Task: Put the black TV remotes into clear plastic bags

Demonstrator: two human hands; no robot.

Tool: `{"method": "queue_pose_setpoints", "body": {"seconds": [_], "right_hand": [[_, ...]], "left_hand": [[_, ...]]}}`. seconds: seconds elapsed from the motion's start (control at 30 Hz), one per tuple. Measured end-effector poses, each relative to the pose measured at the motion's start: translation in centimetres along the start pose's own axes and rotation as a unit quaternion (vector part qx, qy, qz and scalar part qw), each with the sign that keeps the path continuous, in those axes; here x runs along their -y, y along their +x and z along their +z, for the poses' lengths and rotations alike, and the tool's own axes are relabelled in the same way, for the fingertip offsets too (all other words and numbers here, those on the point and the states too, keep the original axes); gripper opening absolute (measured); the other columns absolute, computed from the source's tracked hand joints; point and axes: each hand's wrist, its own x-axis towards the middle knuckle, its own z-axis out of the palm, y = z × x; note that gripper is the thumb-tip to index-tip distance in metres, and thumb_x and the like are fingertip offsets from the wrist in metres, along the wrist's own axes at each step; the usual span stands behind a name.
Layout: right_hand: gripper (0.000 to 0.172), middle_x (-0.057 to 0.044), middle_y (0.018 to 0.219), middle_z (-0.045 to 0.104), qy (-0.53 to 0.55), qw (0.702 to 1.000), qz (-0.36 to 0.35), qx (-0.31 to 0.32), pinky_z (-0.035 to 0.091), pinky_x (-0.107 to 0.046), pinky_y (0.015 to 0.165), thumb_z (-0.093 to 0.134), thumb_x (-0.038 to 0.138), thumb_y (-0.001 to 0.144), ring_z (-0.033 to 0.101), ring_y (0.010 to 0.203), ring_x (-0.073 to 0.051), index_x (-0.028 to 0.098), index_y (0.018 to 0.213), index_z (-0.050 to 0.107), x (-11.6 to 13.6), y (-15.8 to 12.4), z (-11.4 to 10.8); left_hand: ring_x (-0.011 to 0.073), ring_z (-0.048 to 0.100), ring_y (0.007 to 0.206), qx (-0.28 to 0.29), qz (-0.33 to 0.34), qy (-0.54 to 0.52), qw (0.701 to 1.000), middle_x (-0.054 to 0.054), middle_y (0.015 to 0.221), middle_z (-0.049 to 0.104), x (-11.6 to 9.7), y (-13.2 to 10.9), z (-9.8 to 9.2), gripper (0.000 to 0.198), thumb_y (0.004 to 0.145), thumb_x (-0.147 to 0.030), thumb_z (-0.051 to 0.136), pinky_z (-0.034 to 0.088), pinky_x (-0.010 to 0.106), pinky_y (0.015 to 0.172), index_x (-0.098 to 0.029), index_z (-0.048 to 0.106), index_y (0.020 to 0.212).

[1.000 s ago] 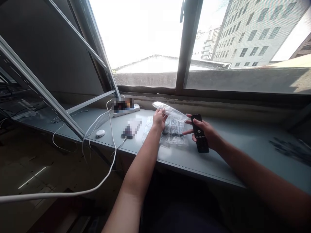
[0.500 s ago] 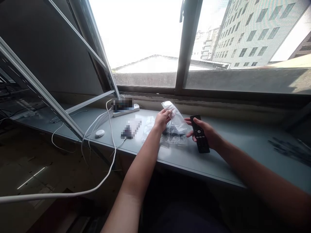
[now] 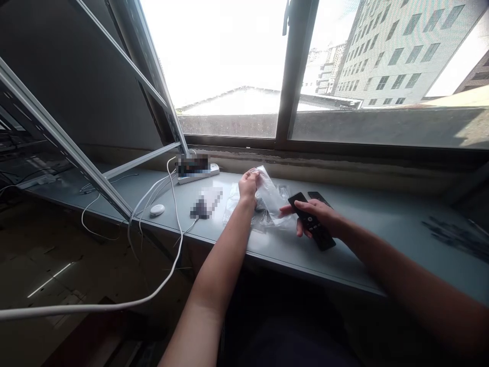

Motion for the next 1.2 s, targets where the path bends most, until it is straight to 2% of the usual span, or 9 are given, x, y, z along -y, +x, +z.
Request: {"method": "queue_pose_setpoints", "body": {"seconds": [0.1, 0.17, 0.23, 0.3, 0.4, 0.53, 0.73, 1.0, 1.2], "right_hand": [[0.070, -0.022, 0.108, 0.089, 0.012, 1.000, -0.023, 0.003, 0.056, -0.027, 0.045, 0.075, 0.070, 0.103, 0.073, 0.051, -0.019, 0.013, 0.143, 0.082, -0.1, 0.1, 0.2], [0.064, -0.024, 0.135, 0.084, 0.029, 0.998, -0.049, -0.020, 0.058, -0.028, 0.044, 0.076, 0.066, 0.104, 0.079, 0.059, -0.021, 0.017, 0.145, 0.081, -0.1, 0.3, 0.2], [0.061, -0.024, 0.147, 0.078, 0.040, 0.996, -0.069, -0.049, 0.057, -0.030, 0.042, 0.075, 0.064, 0.105, 0.079, 0.059, -0.021, 0.019, 0.146, 0.080, 0.0, 0.3, 0.2], [0.059, -0.024, 0.141, 0.081, 0.037, 0.995, -0.072, -0.062, 0.055, -0.030, 0.041, 0.073, 0.063, 0.107, 0.075, 0.053, -0.019, 0.019, 0.146, 0.080, 0.0, 0.3, 0.2], [0.065, -0.019, 0.105, 0.089, 0.021, 0.996, -0.057, -0.059, 0.054, -0.029, 0.044, 0.070, 0.065, 0.108, 0.069, 0.048, -0.018, 0.016, 0.150, 0.077, 0.1, 0.2, 0.2], [0.078, -0.010, 0.069, 0.080, 0.005, 0.997, -0.048, -0.062, 0.053, -0.027, 0.048, 0.068, 0.071, 0.107, 0.066, 0.046, -0.018, 0.011, 0.156, 0.072, 0.3, 0.0, 0.4], [0.077, -0.010, 0.069, 0.079, -0.022, 0.996, -0.044, -0.069, 0.050, -0.027, 0.050, 0.076, 0.071, 0.102, 0.063, 0.047, -0.016, 0.009, 0.148, 0.078, 0.8, -0.2, 0.4], [0.074, -0.010, 0.070, 0.079, -0.032, 0.995, -0.047, -0.087, 0.050, -0.028, 0.050, 0.080, 0.072, 0.099, 0.063, 0.048, -0.017, 0.011, 0.140, 0.083, 1.0, -0.4, 0.3], [0.063, -0.007, 0.062, 0.073, -0.035, 0.978, -0.052, -0.198, 0.050, -0.029, 0.048, 0.078, 0.068, 0.102, 0.061, 0.049, -0.018, 0.011, 0.129, 0.085, 1.9, -0.7, -1.7]], "left_hand": [[0.0117, 0.073, 0.080, 0.001, 0.001, -0.003, 1.000, 0.003, 0.095, 0.081, -0.1, 0.0, 0.0, 0.023, 0.092, -0.012, 0.084, 0.060, 0.023, 0.082, -0.017, 0.080, 0.114], [0.0119, 0.073, 0.081, 0.019, -0.006, 0.002, 1.000, 0.004, 0.097, 0.081, -0.1, -0.2, 0.0, 0.023, 0.092, -0.011, 0.084, 0.061, 0.025, 0.085, -0.017, 0.080, 0.114], [0.0119, 0.073, 0.080, 0.051, -0.024, 0.015, 0.998, 0.005, 0.098, 0.081, 0.0, -0.5, 0.1, 0.024, 0.090, -0.011, 0.087, 0.061, 0.026, 0.084, -0.017, 0.080, 0.112], [0.0120, 0.073, 0.079, 0.096, -0.050, 0.040, 0.993, 0.006, 0.099, 0.081, 0.2, -0.8, 0.2, 0.030, 0.085, -0.012, 0.092, 0.061, 0.026, 0.081, -0.016, 0.080, 0.112], [0.0124, 0.074, 0.081, 0.177, -0.076, 0.073, 0.979, 0.008, 0.102, 0.083, 0.7, -1.0, 0.1, 0.043, 0.079, -0.016, 0.100, 0.060, 0.025, 0.080, -0.018, 0.081, 0.117], [0.0126, 0.075, 0.086, 0.252, -0.080, 0.081, 0.961, 0.009, 0.107, 0.084, 1.3, -0.8, -0.2, 0.049, 0.076, -0.019, 0.102, 0.060, 0.026, 0.088, -0.019, 0.083, 0.121], [0.0120, 0.074, 0.079, 0.195, -0.076, 0.087, 0.974, 0.007, 0.097, 0.083, 0.8, -0.7, 0.0, 0.023, 0.088, -0.025, 0.093, 0.057, 0.023, 0.076, -0.017, 0.085, 0.107], [0.0176, 0.080, 0.100, 0.185, -0.055, 0.061, 0.979, 0.016, 0.121, 0.087, 0.2, -1.0, -0.1, 0.032, 0.086, -0.025, 0.096, 0.060, 0.028, 0.092, -0.017, 0.080, 0.112], [0.0208, 0.082, 0.092, 0.164, -0.038, 0.085, 0.982, 0.015, 0.121, 0.085, 0.3, -0.9, 0.2, 0.023, 0.094, -0.033, 0.088, 0.065, 0.037, 0.095, -0.017, 0.076, 0.105]]}}
